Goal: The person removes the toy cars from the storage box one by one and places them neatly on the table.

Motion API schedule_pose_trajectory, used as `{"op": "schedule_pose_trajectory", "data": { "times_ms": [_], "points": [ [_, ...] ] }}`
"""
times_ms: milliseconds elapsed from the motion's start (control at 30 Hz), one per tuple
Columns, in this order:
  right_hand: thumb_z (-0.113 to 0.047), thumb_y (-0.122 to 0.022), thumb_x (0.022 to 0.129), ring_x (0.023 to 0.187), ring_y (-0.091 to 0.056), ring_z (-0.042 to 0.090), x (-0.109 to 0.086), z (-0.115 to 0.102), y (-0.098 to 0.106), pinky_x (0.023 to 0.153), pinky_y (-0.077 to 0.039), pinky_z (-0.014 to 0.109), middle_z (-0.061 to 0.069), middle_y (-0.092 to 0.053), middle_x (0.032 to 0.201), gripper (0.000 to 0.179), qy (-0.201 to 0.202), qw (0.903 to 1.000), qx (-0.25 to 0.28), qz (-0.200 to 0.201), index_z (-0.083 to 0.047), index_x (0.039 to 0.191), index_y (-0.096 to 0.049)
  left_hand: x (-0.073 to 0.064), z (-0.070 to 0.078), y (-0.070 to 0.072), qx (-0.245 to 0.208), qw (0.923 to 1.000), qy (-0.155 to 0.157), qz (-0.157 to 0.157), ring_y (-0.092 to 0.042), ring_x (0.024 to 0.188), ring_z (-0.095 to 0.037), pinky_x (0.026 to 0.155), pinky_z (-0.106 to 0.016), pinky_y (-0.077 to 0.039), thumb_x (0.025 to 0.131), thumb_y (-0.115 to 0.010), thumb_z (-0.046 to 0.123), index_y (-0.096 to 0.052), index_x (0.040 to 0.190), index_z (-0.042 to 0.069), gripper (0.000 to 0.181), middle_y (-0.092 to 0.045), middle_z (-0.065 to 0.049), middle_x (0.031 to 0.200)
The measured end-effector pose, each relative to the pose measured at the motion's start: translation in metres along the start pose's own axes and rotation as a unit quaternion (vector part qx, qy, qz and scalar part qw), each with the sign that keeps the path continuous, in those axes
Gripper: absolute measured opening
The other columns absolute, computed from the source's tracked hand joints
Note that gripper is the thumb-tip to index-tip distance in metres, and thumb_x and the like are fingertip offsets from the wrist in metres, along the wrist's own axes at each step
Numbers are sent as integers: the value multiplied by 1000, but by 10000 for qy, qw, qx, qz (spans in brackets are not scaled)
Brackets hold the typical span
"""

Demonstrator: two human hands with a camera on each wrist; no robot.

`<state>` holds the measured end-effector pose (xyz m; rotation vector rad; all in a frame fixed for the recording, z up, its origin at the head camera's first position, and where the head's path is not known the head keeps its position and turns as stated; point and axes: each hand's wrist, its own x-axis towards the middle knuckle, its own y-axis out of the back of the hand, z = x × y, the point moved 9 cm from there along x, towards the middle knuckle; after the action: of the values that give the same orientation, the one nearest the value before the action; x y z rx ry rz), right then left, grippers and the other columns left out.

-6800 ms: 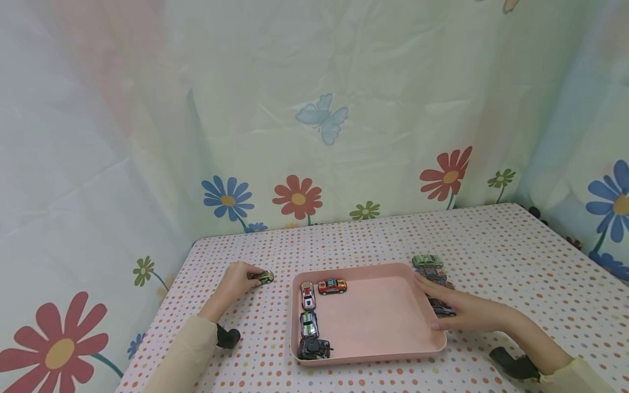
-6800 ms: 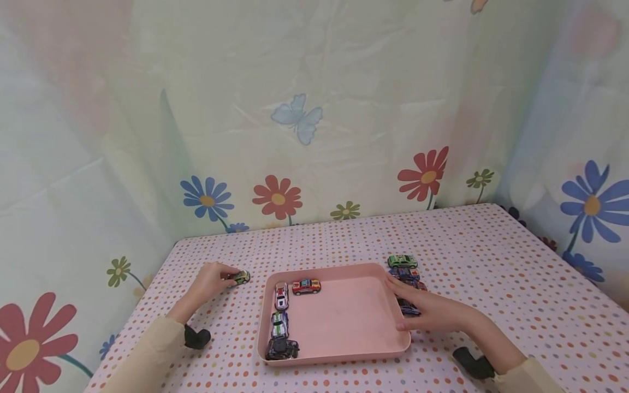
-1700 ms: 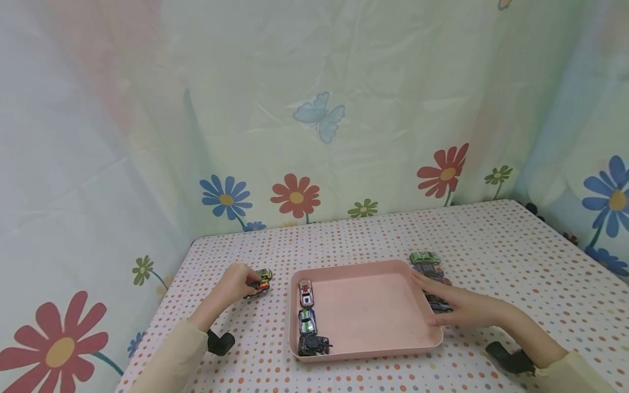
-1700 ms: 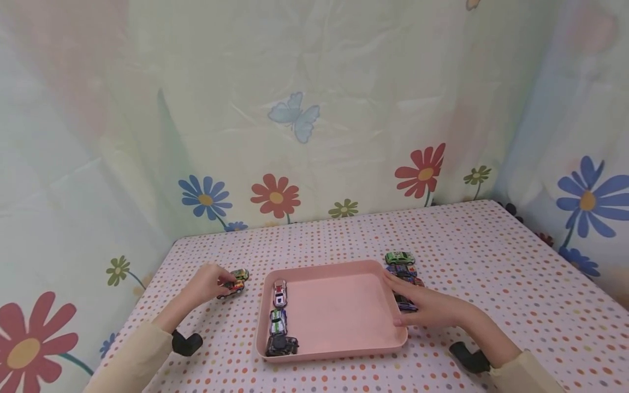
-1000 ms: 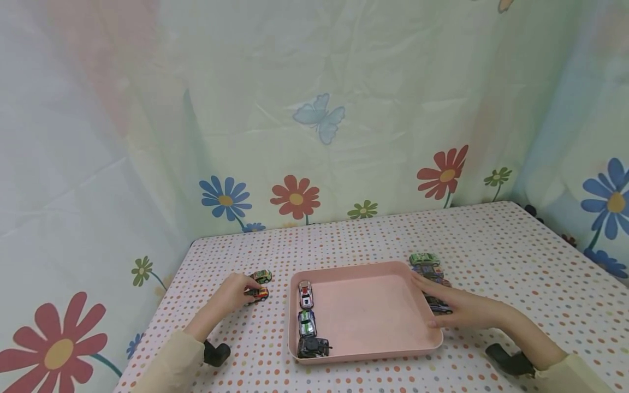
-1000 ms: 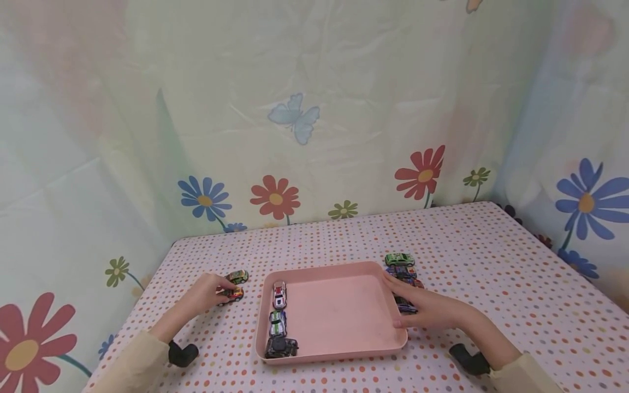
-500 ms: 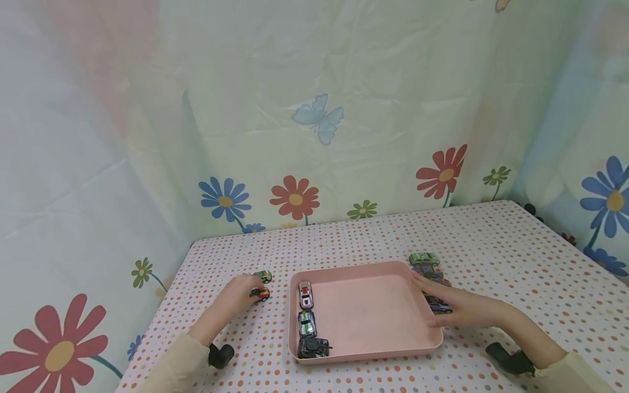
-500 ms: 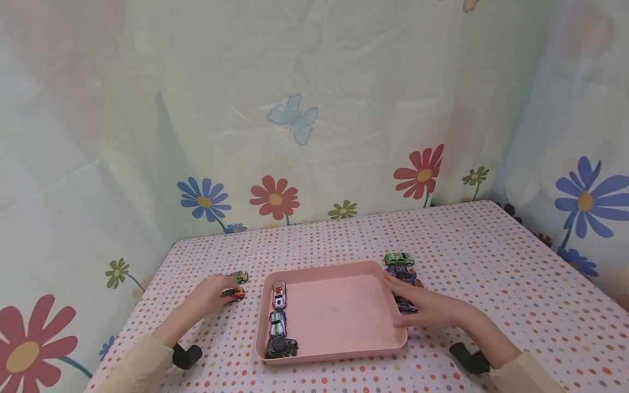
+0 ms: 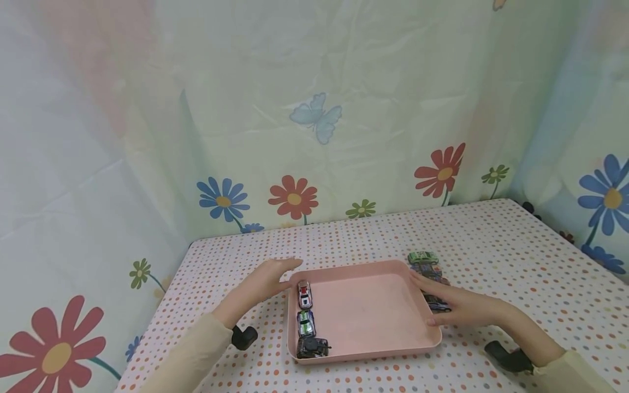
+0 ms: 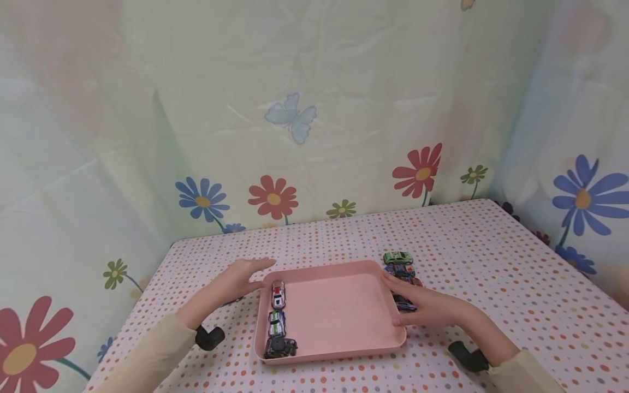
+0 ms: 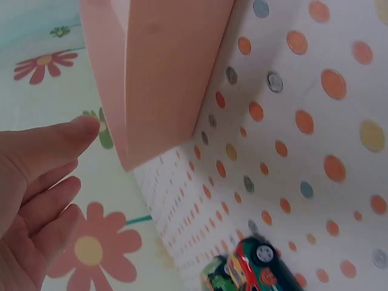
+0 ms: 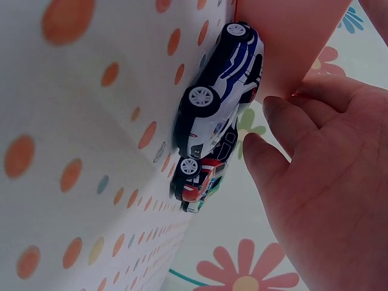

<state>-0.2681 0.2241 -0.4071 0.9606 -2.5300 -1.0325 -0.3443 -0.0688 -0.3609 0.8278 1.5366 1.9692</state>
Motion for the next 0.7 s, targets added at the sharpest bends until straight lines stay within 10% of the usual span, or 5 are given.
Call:
{"op": "schedule_pose_trajectory", "data": {
  "times_ms": [133, 367, 700],
  "points": [
    [-33, -62, 90, 130, -14, 48, 0, 0, 0, 94, -31, 64, 28, -8, 150, 84, -35, 9996, -269, 28, 5, 147, -14, 9, 13, -11, -10, 9984, -347, -443, -60, 101, -18, 84, -29, -50, 82, -72, 6, -56, 127, 2, 48, -63, -8, 116],
    [-31, -63, 89, 128, -10, 54, 1, 0, 0, 93, -18, 73, 30, -5, 149, 85, -17, 10000, -35, 31, 7, 146, -13, 17, 21, -29, 42, 9938, -453, -1019, -41, 60, -8, 54, -23, -37, 79, -71, 0, -66, 93, 7, 16, -60, -3, 72],
    [-30, -64, 89, 128, -9, 54, 0, 0, 0, 93, -13, 74, 30, -4, 149, 85, -4, 10000, 61, 26, 7, 146, -13, 20, 30, -47, 741, 9861, -437, -1423, -52, 70, -6, 66, -22, -46, 71, -73, -9, -68, 87, 16, 30, -62, 7, 80]
  ]
}}
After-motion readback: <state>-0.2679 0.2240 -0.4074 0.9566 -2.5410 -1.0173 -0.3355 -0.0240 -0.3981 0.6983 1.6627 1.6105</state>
